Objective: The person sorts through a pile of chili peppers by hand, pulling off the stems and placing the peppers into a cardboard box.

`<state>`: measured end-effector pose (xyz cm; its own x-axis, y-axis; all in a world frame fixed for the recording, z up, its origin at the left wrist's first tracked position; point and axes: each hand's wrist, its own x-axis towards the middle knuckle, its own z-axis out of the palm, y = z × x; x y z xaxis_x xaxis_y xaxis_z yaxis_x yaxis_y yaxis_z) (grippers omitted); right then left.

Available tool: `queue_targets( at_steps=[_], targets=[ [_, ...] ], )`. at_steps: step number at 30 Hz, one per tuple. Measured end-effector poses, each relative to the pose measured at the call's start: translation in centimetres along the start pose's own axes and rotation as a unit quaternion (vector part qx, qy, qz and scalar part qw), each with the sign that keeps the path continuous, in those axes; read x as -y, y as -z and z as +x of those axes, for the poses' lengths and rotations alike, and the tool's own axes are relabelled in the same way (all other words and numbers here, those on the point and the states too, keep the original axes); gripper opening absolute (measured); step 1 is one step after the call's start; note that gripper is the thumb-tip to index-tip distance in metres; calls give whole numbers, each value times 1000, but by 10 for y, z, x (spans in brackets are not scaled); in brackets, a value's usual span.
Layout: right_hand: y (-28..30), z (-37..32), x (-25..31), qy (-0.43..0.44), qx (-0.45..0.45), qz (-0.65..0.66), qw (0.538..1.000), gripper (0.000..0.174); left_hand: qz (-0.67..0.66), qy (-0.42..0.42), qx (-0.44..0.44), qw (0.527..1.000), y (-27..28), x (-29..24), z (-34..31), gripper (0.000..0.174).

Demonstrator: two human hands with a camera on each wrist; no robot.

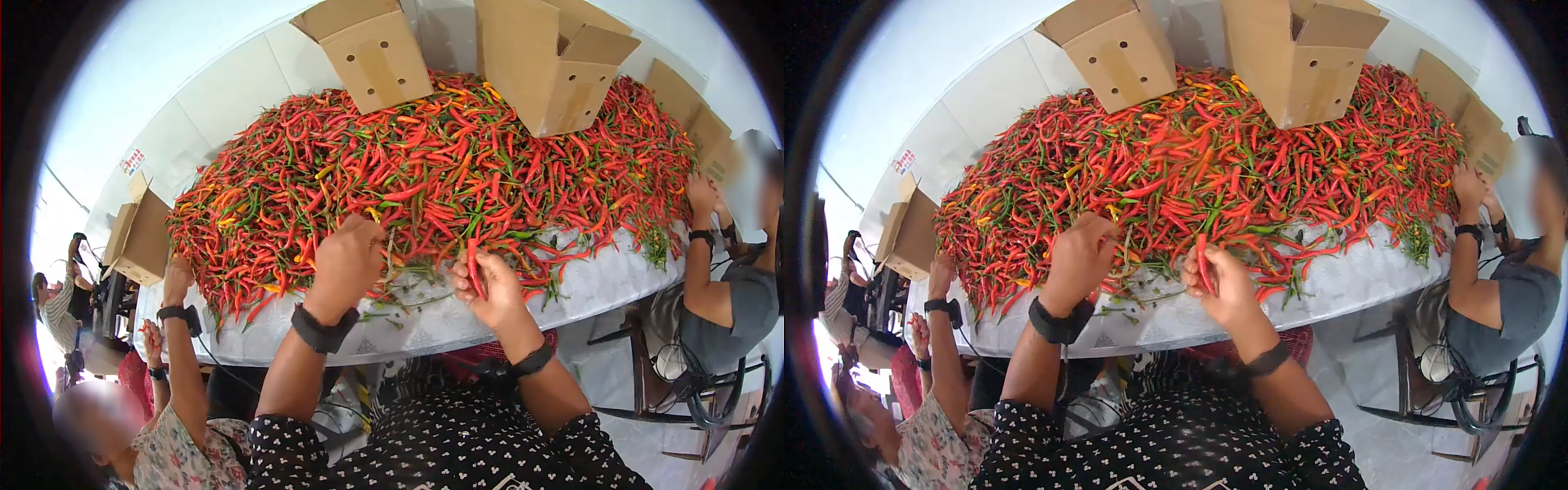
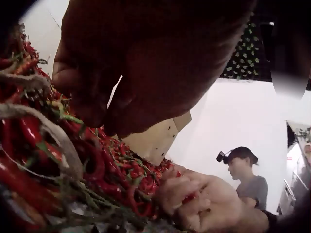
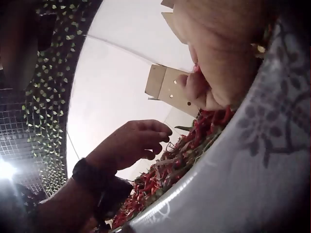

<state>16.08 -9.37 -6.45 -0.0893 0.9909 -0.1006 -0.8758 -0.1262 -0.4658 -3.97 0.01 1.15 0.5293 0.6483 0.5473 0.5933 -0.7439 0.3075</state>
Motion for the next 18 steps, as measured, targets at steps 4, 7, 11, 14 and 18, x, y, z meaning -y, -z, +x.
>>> queue_targets(
  at_steps=[4, 7, 11, 14, 18],
  targets=[
    [-4, 7, 6, 34, -39, 11, 999, 22, 7, -23, 87, 996, -20, -16, 8, 13],
    [0, 10, 6, 51, -44, 19, 998, 25, 107, -15, 133, 985, -32, -28, 14, 17],
    [0, 7, 1, 65, -39, -112, 991, 26, 136, -25, 110, 984, -41, -23, 15, 12],
    [-14, 2, 1, 46, -74, -167, 982, 23, -35, -13, 75, 996, -30, -18, 3, 10],
    [-21, 2, -5, 5, -71, -249, 966, 20, -90, 78, 38, 992, -15, -40, -20, 11]
  ],
)
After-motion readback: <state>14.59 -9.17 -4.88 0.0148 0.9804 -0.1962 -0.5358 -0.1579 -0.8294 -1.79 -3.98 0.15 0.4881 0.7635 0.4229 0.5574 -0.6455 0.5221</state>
